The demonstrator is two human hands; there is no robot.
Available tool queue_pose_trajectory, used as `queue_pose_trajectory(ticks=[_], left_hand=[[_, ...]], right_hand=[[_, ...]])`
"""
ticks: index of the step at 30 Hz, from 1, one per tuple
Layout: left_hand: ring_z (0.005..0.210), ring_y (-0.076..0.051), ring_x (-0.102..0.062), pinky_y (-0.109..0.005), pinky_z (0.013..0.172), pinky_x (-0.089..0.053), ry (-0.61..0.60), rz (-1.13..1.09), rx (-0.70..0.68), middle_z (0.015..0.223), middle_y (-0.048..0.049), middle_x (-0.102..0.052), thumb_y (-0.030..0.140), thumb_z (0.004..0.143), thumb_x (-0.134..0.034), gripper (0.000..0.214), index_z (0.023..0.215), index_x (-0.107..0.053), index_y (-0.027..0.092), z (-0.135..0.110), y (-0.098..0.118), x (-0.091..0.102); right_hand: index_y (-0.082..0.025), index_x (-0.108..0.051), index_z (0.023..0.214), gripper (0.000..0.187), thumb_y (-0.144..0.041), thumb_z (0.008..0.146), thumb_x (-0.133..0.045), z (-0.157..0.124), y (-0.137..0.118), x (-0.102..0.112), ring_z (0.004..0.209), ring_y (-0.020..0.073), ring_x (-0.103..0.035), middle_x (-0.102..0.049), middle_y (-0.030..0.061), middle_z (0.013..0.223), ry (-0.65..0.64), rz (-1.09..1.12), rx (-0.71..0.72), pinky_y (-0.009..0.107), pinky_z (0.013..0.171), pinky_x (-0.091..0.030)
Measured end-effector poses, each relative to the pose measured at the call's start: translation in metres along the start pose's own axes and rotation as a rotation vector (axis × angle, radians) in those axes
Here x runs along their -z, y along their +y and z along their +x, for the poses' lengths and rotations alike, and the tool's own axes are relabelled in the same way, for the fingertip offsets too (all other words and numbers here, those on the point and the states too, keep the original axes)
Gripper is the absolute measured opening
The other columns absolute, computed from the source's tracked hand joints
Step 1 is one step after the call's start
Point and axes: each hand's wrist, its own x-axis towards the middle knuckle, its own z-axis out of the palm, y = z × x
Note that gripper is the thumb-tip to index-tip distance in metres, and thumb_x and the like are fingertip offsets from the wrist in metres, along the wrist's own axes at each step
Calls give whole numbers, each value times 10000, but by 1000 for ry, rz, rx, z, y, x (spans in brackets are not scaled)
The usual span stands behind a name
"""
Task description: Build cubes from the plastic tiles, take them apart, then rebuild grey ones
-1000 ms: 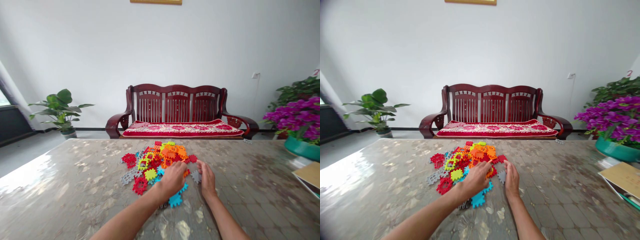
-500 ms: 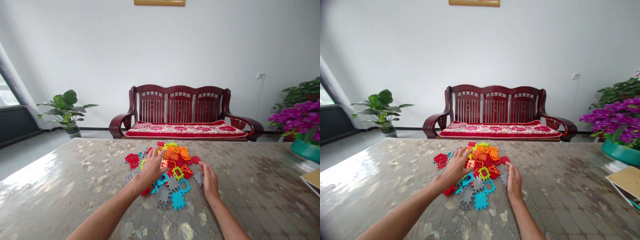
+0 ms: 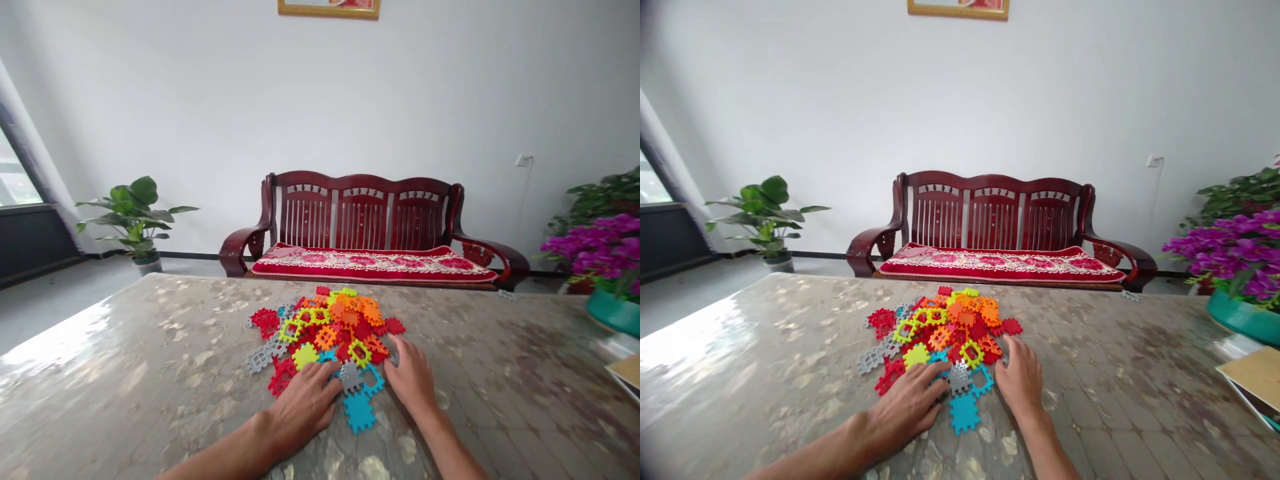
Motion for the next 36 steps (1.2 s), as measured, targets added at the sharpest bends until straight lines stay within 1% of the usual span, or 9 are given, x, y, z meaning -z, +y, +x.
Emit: queue_pose_trajectory(ticks=[4, 8, 12, 15, 20, 25, 28, 32, 36], left_hand=[[1098, -171, -575, -301, 978, -471, 128, -41, -59, 1253, -31, -599, 137, 916, -456, 189, 1025, -568, 244, 4, -10, 0], [1047, -142, -609, -244, 902, -494, 319, -173, -29, 1204, -36, -626, 167, 940, -445, 172, 978, -597, 238, 17, -20, 9], [952, -135, -629, -246, 876, -504, 547, -363, 165, 1012, -23, -669, 140, 886, -489, 164, 921, -625, 226, 41, -39, 26], [916, -157, -630, -295, 882, -518, 621, -389, 344, 978, -21, -671, 161, 846, -520, 233, 1026, -646, 237, 57, -59, 40], [1123, -208, -573, -355, 1001, -463, 444, -262, 467, 1201, -61, -591, 260, 823, -591, 357, 1180, -601, 248, 43, -77, 52], [1119, -258, -550, -376, 963, -462, 92, -100, 553, 1184, -69, -578, 359, 751, -654, 421, 1156, -598, 258, -3, -55, 50], [1178, -289, -509, -386, 962, -465, -14, -43, 534, 1285, -80, -534, 335, 682, -680, 603, 1267, -544, 274, -19, -41, 38], [1149, -282, -536, -395, 938, -475, -42, -19, 498, 1308, -101, -536, 211, 756, -534, 550, 1305, -520, 245, -23, -37, 16], [1075, -229, -574, -327, 916, -464, 74, -88, 451, 1167, -66, -607, 136, 755, -487, 420, 1151, -581, 237, -23, -45, 11]], right_hand=[[-212, -646, 1185, 465, -168, 743, -509, -2, -8, 3, 1069, 294, -621, -690, 99, 1161, -73, -91, 35, 424, 934, -453], [-174, -639, 1187, 461, -177, 756, -477, 1, -7, 3, 1058, 286, -639, -692, 117, 1155, -59, -84, 38, 411, 931, -472], [-164, -606, 1216, 467, -273, 784, -468, 4, 1, -2, 1092, 273, -632, -681, 119, 1188, -19, 41, -18, 409, 964, -473], [-174, -592, 1224, 483, -349, 788, -479, 4, 3, -3, 1096, 267, -630, -676, 115, 1196, -7, 147, -81, 414, 960, -482], [-199, -612, 1191, 470, -415, 787, -505, 3, -2, 0, 1066, 258, -639, -683, 104, 1182, 36, 251, -99, 423, 964, -484], [-199, -608, 1202, 459, -424, 805, -553, 5, -15, 0, 1065, 251, -636, -677, 110, 1188, 53, 336, -26, 423, 966, -493], [-197, -556, 1277, 504, -448, 839, -553, 5, -27, -1, 1162, 249, -592, -610, 120, 1309, 30, 445, 32, 432, 1011, -471], [-194, -560, 1279, 495, -475, 876, -501, 3, -26, -2, 1300, 261, -484, -550, 125, 1385, 19, 462, 47, 471, 1112, -364], [-191, -610, 1199, 509, -541, 849, -487, 1, -6, -5, 1248, 282, -520, -601, 135, 1309, 44, 471, -87, 480, 1099, -360]])
